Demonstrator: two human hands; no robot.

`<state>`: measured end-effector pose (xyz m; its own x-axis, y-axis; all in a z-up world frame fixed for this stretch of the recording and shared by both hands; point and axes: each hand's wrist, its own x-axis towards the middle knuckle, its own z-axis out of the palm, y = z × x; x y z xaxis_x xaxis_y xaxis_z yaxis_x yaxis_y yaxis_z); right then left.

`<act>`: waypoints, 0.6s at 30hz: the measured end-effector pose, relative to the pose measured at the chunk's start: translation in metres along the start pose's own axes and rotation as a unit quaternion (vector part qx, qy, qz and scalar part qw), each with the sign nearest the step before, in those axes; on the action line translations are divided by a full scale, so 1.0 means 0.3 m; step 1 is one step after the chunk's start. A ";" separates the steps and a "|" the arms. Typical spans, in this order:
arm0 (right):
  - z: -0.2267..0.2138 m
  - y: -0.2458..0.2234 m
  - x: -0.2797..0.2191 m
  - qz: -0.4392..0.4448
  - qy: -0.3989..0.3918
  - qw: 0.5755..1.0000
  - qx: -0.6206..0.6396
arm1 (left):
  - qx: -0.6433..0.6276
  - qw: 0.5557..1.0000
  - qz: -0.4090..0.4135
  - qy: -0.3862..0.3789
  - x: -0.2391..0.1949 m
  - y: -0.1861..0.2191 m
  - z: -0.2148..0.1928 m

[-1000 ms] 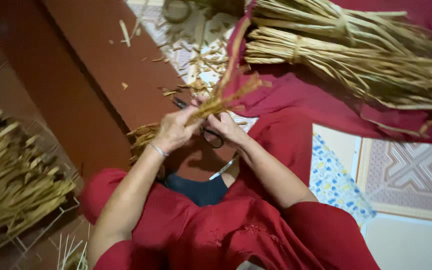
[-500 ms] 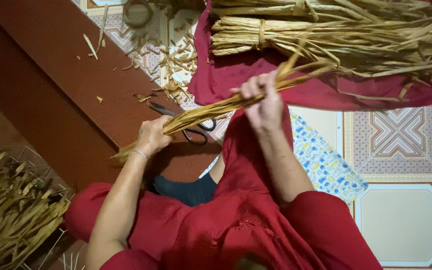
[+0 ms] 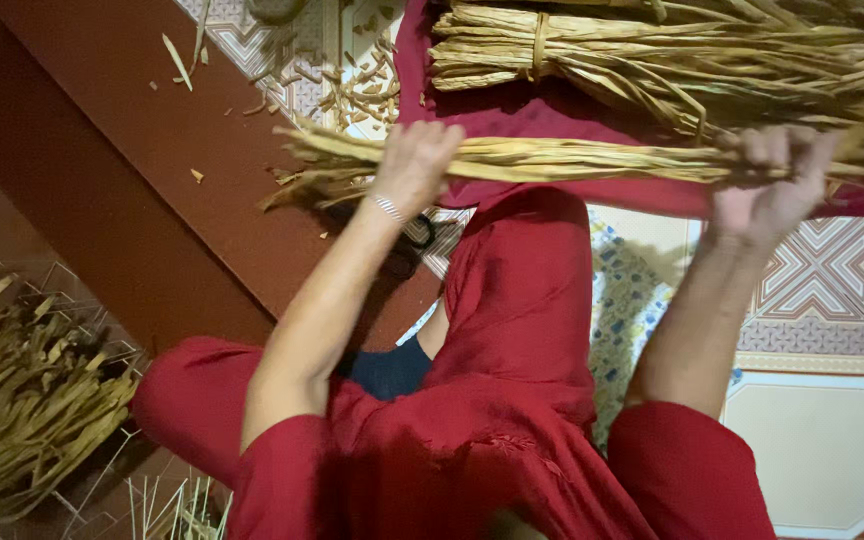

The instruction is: The person sits on the floor and uses shears to trim the ends of dried plant stems. They gather bundles of stems, cut them to a uniform length, and place the trimmed pieces into a wire basket.

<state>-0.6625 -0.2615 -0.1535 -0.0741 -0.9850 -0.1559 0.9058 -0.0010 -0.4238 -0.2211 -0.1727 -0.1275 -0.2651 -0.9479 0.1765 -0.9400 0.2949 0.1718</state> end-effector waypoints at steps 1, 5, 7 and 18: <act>-0.064 -0.041 0.030 -0.026 0.037 0.998 -0.032 | 0.002 1.000 0.003 -0.006 0.050 0.027 0.029; -0.352 -0.150 0.142 -0.021 0.079 0.997 0.005 | -0.035 0.995 -0.016 -0.094 0.204 0.146 0.071; -0.451 -0.171 0.185 -0.006 0.099 0.995 -0.023 | -0.077 0.981 -0.040 -0.172 0.255 0.175 0.056; -0.694 -0.219 0.224 0.041 0.112 0.976 -0.185 | -0.134 0.957 -0.248 -0.075 -0.212 -0.332 0.146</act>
<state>-0.8139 -0.2916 -0.3219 -0.1338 -0.9169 -0.3760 0.7036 0.1793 -0.6876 -0.1198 -0.1469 -0.1982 0.1519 -0.9801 -0.1278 -0.8750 -0.1935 0.4437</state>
